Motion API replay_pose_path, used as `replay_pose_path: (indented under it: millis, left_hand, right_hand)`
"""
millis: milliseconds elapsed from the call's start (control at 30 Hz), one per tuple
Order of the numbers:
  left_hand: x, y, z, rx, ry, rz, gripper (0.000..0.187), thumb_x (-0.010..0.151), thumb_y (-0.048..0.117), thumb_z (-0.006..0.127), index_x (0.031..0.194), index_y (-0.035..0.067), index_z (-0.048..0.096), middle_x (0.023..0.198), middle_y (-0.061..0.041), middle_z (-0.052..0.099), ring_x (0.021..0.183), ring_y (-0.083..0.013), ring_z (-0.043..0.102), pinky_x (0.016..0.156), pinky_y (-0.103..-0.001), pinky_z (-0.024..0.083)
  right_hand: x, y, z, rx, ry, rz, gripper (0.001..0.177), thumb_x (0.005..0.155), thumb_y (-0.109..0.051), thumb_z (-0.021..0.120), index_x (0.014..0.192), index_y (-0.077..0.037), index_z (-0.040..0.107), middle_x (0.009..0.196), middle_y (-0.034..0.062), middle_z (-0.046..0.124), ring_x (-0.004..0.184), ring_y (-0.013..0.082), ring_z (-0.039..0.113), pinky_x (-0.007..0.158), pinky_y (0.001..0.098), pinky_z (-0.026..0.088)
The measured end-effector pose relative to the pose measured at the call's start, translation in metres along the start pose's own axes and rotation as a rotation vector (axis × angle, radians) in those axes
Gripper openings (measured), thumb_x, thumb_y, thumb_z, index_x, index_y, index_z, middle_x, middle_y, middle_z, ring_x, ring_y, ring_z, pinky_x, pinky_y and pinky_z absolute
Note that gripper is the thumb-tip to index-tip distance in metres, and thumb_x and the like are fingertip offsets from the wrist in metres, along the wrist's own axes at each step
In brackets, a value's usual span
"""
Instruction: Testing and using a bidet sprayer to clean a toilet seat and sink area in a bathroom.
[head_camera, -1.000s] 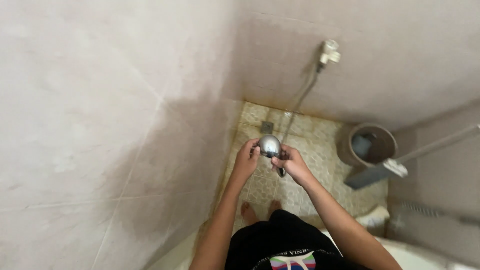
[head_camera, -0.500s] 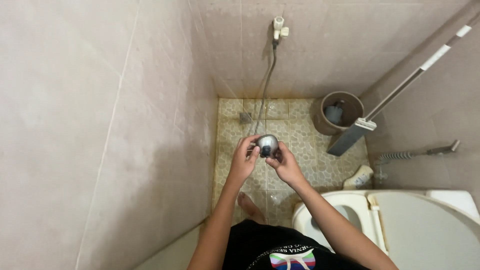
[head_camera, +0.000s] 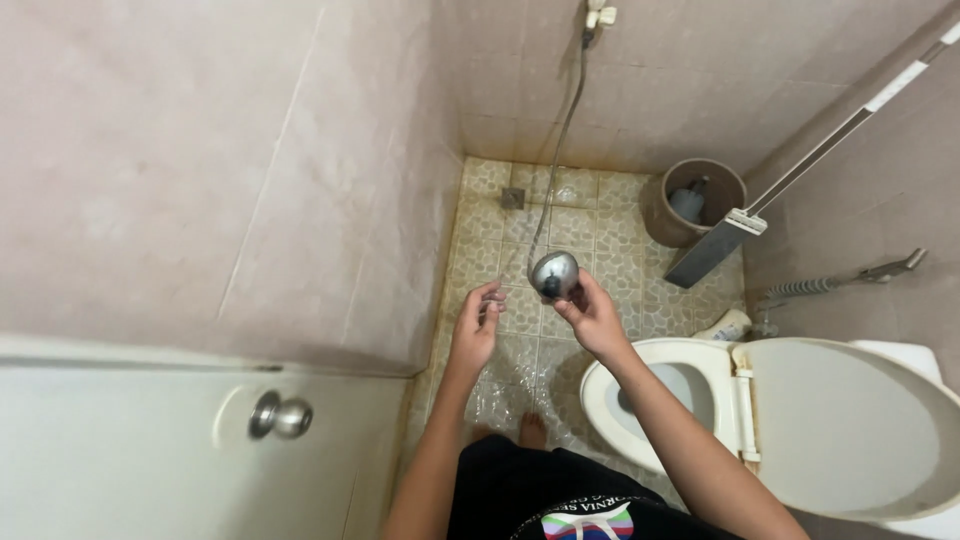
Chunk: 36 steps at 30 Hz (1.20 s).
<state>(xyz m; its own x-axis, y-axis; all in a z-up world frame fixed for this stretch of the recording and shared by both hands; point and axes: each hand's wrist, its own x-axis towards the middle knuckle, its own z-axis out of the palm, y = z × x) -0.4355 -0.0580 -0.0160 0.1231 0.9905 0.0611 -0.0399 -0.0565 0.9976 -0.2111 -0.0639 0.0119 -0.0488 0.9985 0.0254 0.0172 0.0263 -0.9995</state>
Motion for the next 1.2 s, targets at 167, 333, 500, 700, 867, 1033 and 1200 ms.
replay_pose_path:
  millis: [167,333,500,700,867,1033,1200]
  left_hand:
    - [-0.041,-0.011,-0.03,0.076,0.03,-0.011,0.031,0.106,0.006,0.049,0.136,0.002,0.057,0.114,-0.01,0.067,0.103,-0.0163,0.065,0.096,-0.03,0.053]
    - [-0.081,-0.043,-0.059,0.031,0.037,-0.017,0.028,0.106,0.007,0.05,0.132,0.003,0.058,0.111,-0.009,0.068,0.099,-0.015,0.066,0.093,-0.03,0.055]
    - [-0.126,-0.023,-0.077,0.086,0.024,-0.061,0.029,0.105,0.006,0.05,0.133,0.002,0.059,0.112,-0.008,0.068,0.1,-0.0156,0.066,0.094,-0.029,0.054]
    - [-0.165,-0.021,-0.083,0.084,-0.016,-0.084,0.03,0.105,0.006,0.051,0.133,0.003,0.058,0.113,-0.008,0.069,0.102,-0.015,0.067,0.094,-0.029,0.054]
    - [-0.172,-0.028,-0.074,0.055,-0.088,-0.067,0.029,0.106,0.008,0.051,0.133,0.002,0.059,0.113,-0.009,0.071,0.103,-0.0153,0.067,0.096,-0.03,0.053]
    - [-0.17,-0.002,-0.051,0.065,-0.13,-0.039,0.029,0.106,0.01,0.05,0.132,0.002,0.061,0.114,-0.009,0.072,0.102,-0.016,0.067,0.095,-0.03,0.054]
    - [-0.161,0.01,-0.022,0.038,-0.206,-0.062,0.03,0.105,0.009,0.05,0.133,0.003,0.061,0.114,-0.009,0.071,0.105,-0.0161,0.067,0.096,-0.031,0.053]
  right_hand:
    - [-0.039,0.007,0.026,0.01,-0.046,0.038,0.039,0.092,0.005,0.064,0.131,-0.001,0.055,0.11,0.0084,0.071,0.104,0.0175,0.07,0.095,0.0322,0.054]
    - [-0.084,0.014,0.052,0.075,-0.025,0.204,0.043,0.089,0.007,0.063,0.131,-0.003,0.055,0.111,0.0055,0.068,0.102,0.0167,0.068,0.093,0.0331,0.054]
    - [-0.134,0.038,0.075,0.055,0.101,0.24,0.035,0.093,0.003,0.065,0.128,0.001,0.058,0.108,0.0098,0.072,0.102,0.0172,0.069,0.093,0.0323,0.055]
    - [-0.184,0.062,0.092,0.073,0.166,0.402,0.036,0.092,0.001,0.066,0.126,0.002,0.057,0.104,0.0125,0.072,0.095,0.0193,0.072,0.086,0.0317,0.058]
    - [-0.2,0.073,0.083,-0.015,0.164,0.284,0.037,0.09,0.003,0.07,0.125,0.004,0.055,0.106,0.0131,0.07,0.098,0.0189,0.069,0.086,0.032,0.058]
    - [-0.197,0.005,0.071,-0.092,0.307,0.185,0.043,0.087,0.007,0.073,0.125,0.002,0.056,0.105,0.0121,0.067,0.098,0.0193,0.066,0.087,0.0308,0.055]
    - [-0.19,-0.039,0.04,-0.035,0.404,0.038,0.038,0.09,0.012,0.07,0.124,0.003,0.055,0.109,0.0119,0.069,0.102,0.0191,0.07,0.09,0.0325,0.056]
